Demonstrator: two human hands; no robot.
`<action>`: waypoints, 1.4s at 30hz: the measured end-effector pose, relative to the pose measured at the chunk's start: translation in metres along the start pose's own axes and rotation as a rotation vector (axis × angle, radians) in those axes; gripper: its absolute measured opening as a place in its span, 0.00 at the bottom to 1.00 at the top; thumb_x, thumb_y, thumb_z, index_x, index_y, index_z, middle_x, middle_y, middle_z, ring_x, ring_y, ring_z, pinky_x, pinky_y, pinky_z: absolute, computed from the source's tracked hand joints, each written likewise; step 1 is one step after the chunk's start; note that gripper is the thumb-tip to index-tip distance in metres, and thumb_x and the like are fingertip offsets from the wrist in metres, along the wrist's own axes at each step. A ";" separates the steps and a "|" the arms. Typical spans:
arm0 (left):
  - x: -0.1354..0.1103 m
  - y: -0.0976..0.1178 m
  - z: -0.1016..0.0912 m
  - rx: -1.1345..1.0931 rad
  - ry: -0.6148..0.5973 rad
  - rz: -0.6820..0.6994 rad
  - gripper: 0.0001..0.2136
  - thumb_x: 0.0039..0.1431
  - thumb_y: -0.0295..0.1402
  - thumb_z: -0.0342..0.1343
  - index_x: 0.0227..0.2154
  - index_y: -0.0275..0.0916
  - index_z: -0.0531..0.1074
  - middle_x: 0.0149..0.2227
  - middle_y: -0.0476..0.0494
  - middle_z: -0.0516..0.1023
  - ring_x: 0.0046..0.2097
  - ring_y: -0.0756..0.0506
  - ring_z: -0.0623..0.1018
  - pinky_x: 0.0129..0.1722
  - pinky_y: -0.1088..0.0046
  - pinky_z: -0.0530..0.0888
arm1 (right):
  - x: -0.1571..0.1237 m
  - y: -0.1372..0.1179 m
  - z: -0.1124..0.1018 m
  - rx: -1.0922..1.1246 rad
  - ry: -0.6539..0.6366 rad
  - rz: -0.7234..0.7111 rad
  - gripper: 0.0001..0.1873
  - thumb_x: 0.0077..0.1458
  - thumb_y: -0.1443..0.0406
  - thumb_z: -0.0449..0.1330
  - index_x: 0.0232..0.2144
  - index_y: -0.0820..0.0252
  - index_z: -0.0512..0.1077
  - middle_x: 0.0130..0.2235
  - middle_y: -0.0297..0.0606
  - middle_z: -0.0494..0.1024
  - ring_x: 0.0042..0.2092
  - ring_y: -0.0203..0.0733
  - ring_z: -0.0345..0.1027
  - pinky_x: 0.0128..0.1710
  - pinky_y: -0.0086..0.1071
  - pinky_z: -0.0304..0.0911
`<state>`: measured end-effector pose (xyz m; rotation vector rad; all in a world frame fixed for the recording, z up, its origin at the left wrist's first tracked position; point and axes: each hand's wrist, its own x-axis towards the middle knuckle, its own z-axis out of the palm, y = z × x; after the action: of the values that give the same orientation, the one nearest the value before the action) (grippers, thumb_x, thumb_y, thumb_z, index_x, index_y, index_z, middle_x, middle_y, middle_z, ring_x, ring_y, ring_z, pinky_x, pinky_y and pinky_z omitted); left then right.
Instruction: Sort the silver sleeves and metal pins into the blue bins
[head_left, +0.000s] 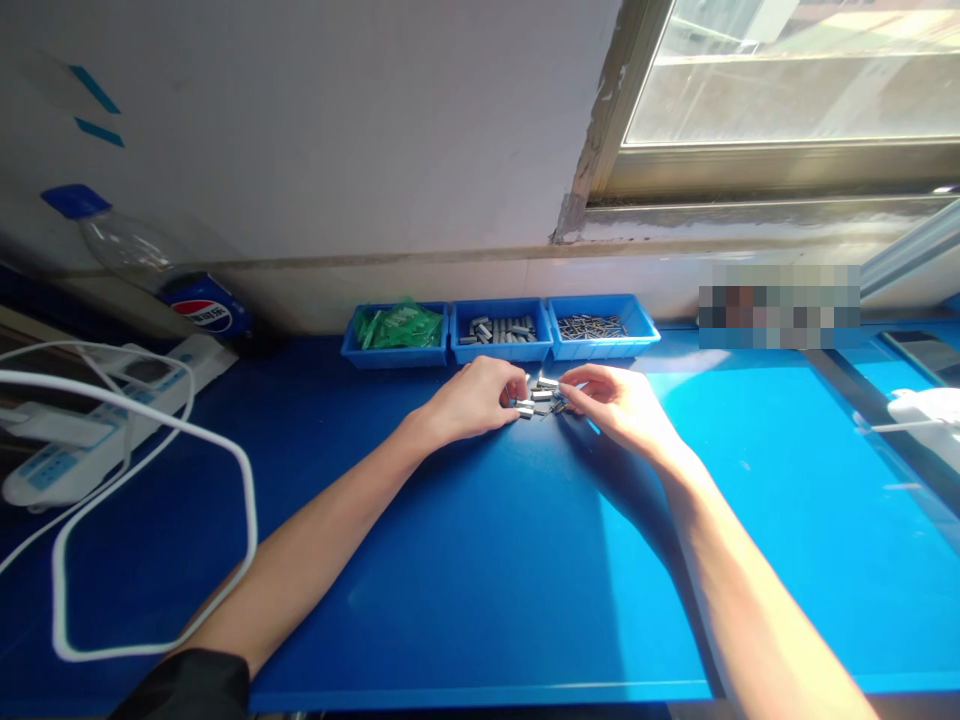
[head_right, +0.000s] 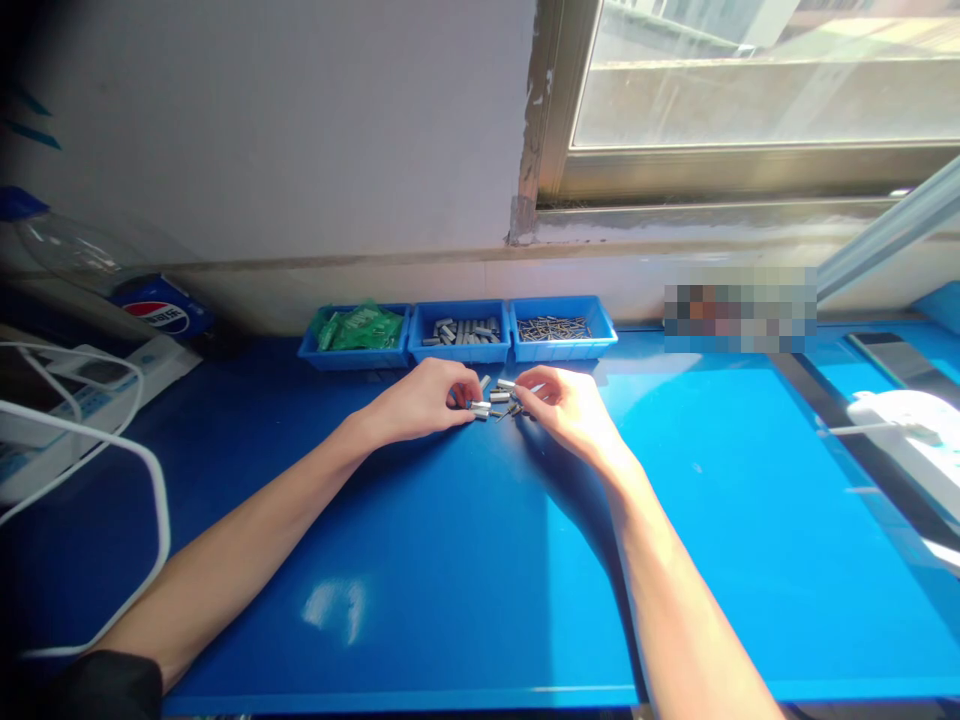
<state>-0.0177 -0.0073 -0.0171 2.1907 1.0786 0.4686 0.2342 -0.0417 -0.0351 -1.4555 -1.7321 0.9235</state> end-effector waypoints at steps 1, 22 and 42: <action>0.000 0.000 0.001 -0.029 -0.002 -0.019 0.03 0.55 0.26 0.67 0.33 0.39 0.84 0.33 0.45 0.85 0.34 0.44 0.82 0.34 0.73 0.73 | 0.000 0.001 0.000 0.007 0.001 -0.004 0.10 0.63 0.53 0.68 0.37 0.49 0.84 0.31 0.37 0.84 0.34 0.52 0.79 0.42 0.50 0.82; 0.008 0.014 0.005 -0.657 0.187 -0.111 0.19 0.57 0.50 0.75 0.31 0.37 0.83 0.30 0.42 0.88 0.32 0.43 0.86 0.36 0.68 0.84 | -0.004 -0.014 -0.002 0.274 -0.074 0.045 0.18 0.57 0.51 0.75 0.47 0.50 0.85 0.41 0.40 0.89 0.41 0.53 0.85 0.44 0.46 0.81; 0.013 -0.003 0.000 -0.755 0.488 -0.110 0.16 0.53 0.38 0.77 0.41 0.34 0.86 0.43 0.35 0.90 0.47 0.36 0.91 0.54 0.60 0.87 | 0.000 -0.017 0.003 0.383 0.041 0.133 0.12 0.54 0.53 0.77 0.39 0.47 0.86 0.37 0.40 0.89 0.41 0.58 0.86 0.51 0.53 0.81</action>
<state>-0.0117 0.0045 -0.0181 1.3725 1.0239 1.1810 0.2231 -0.0443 -0.0218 -1.3320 -1.3483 1.2107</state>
